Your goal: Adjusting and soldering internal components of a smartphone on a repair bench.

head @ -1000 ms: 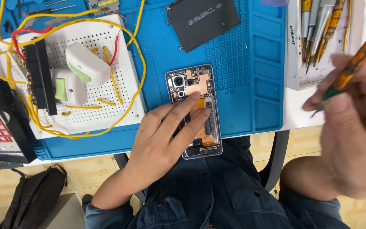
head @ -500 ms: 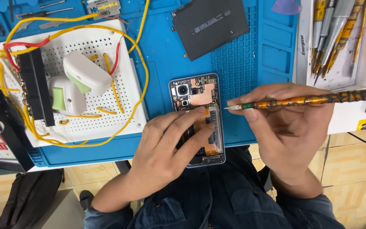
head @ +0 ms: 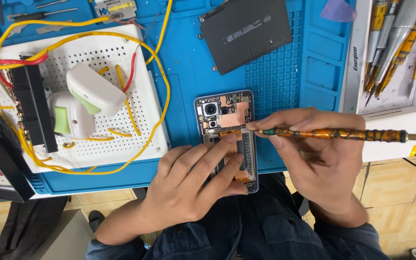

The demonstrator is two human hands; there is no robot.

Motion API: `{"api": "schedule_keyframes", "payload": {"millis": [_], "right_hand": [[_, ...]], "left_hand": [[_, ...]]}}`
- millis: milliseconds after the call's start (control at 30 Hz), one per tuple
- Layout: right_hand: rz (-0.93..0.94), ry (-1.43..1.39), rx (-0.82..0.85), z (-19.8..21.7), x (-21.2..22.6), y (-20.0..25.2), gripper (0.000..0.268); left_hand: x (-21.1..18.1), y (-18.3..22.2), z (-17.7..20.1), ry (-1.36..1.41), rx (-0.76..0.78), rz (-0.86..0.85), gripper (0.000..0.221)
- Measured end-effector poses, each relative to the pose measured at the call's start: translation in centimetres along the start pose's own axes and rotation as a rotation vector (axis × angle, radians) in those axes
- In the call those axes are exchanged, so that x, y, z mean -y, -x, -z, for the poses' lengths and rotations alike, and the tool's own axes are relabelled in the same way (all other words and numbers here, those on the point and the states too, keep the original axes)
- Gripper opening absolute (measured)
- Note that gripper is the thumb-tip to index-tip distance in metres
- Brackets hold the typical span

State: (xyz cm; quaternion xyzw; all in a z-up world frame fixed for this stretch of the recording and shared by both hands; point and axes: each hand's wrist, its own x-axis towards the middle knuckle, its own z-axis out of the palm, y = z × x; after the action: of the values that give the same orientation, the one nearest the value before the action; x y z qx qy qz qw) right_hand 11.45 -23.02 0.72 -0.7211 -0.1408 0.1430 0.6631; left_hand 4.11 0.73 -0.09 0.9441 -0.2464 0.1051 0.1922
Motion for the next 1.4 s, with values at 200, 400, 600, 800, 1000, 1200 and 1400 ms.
{"api": "schedule_keyframes", "payload": {"millis": [200,400,600,800,1000,1200,1400], "right_hand": [[0.024,0.078,0.048,0.2,-0.3,0.1,0.034],[0.035,0.084,0.034,-0.1,-0.2,0.3,0.035],[0.031,0.094,0.012,-0.4,-0.3,0.7,0.037],[0.045,0.117,0.019,-0.8,-0.2,0.7,0.037],[0.045,0.156,0.001,-0.6,-0.5,0.9,0.034],[0.130,0.230,0.153,0.5,-1.0,1.3,0.021],[0.130,0.543,0.238,0.6,0.1,1.8,0.016]], "left_hand": [[0.2,0.1,-0.1,-0.003,-0.004,-0.014,0.045],[0.4,-0.1,0.0,0.003,-0.035,-0.020,0.041],[0.4,0.0,-0.2,-0.015,-0.082,-0.017,0.037],[0.5,0.1,-0.1,-0.024,-0.088,-0.016,0.036],[0.6,0.3,-0.1,-0.013,-0.086,-0.023,0.035],[0.5,0.4,-0.1,-0.016,-0.090,-0.020,0.036],[0.4,0.6,-0.1,-0.009,-0.079,-0.017,0.036]]}}
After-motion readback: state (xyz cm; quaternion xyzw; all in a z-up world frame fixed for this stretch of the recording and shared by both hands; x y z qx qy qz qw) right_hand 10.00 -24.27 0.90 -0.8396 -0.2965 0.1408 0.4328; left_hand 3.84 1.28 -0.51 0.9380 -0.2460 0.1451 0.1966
